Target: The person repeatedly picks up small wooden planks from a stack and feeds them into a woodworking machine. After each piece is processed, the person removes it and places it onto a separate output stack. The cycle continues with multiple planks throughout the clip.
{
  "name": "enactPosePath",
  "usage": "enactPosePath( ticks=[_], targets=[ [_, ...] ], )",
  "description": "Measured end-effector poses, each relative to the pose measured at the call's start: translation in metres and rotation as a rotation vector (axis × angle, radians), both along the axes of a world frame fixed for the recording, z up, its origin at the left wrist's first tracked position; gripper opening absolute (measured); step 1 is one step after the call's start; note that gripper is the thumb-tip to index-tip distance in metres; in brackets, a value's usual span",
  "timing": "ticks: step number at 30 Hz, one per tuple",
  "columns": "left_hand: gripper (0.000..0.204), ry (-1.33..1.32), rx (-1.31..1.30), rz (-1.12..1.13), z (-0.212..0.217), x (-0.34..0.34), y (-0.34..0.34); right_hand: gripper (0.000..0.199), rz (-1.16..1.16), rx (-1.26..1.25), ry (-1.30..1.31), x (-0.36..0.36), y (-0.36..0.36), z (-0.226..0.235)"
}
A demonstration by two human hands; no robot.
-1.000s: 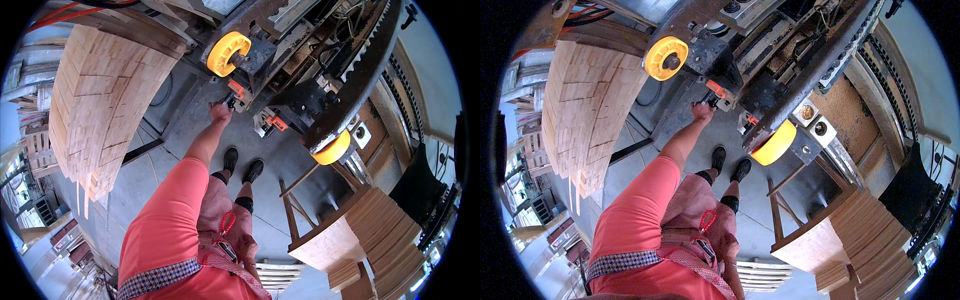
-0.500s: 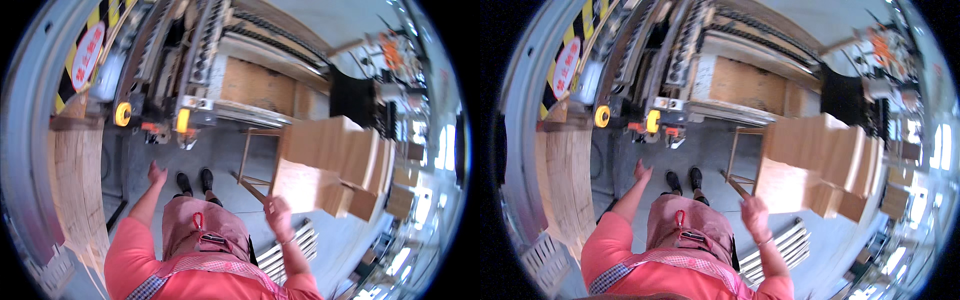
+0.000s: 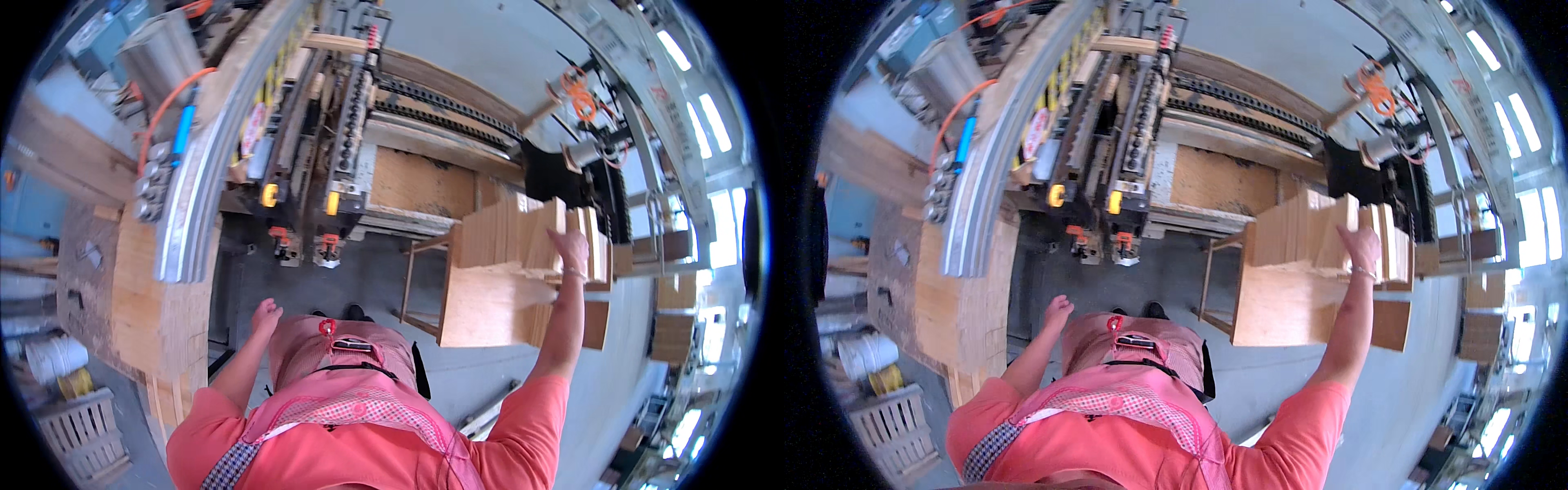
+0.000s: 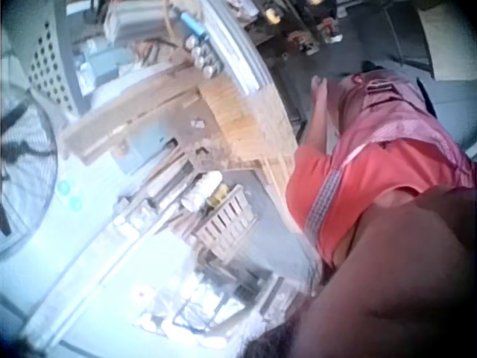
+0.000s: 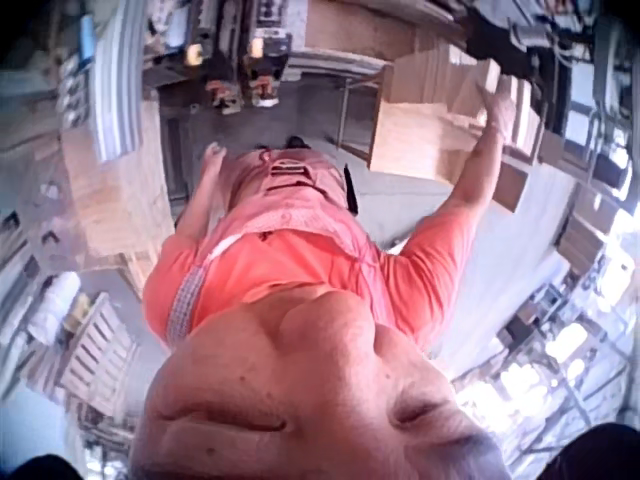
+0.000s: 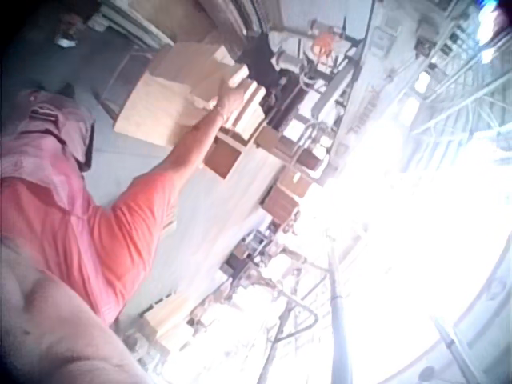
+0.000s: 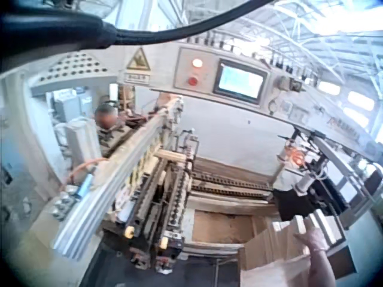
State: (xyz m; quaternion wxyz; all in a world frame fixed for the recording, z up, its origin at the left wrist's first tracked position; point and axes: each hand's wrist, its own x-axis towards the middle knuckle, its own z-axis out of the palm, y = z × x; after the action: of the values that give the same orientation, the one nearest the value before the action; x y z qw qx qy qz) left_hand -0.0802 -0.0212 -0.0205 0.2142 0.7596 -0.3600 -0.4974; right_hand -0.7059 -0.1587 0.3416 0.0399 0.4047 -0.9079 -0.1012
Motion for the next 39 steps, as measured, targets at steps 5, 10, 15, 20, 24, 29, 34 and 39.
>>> enactPosePath(
  ticks=[5,10,15,20,24,29,34,39],
  targets=[
    [0.045,-0.016,-0.127,0.103,0.023,0.003,-0.017,0.054,0.025,-0.088,0.099,0.005,-0.011,0.012],
    [0.026,0.145,-0.441,0.173,0.097,-0.044,-0.054,0.039,0.511,-0.306,-0.128,0.064,-0.087,0.039],
    [0.017,0.385,-0.642,0.249,0.176,-0.111,-0.133,0.034,1.059,-0.239,-0.295,0.139,-0.258,-0.011],
    [0.017,0.341,-0.692,0.361,0.230,-0.156,-0.194,0.033,1.346,-0.260,-0.336,0.240,-0.427,-0.042],
    [0.018,0.300,-0.673,0.491,0.237,-0.174,-0.209,0.040,1.513,-0.186,-0.196,0.306,-0.519,-0.064],
    [0.018,0.277,-0.631,0.660,0.239,-0.189,-0.217,0.038,1.446,-0.041,-0.326,0.351,-0.560,-0.095],
    [0.018,0.355,-0.578,0.659,0.254,-0.200,-0.257,0.036,1.408,0.083,-0.368,0.360,-0.571,-0.094],
    [0.028,0.567,-0.648,0.486,0.238,-0.203,-0.352,0.039,1.472,0.000,-0.231,0.333,-0.579,-0.094]
  ],
)
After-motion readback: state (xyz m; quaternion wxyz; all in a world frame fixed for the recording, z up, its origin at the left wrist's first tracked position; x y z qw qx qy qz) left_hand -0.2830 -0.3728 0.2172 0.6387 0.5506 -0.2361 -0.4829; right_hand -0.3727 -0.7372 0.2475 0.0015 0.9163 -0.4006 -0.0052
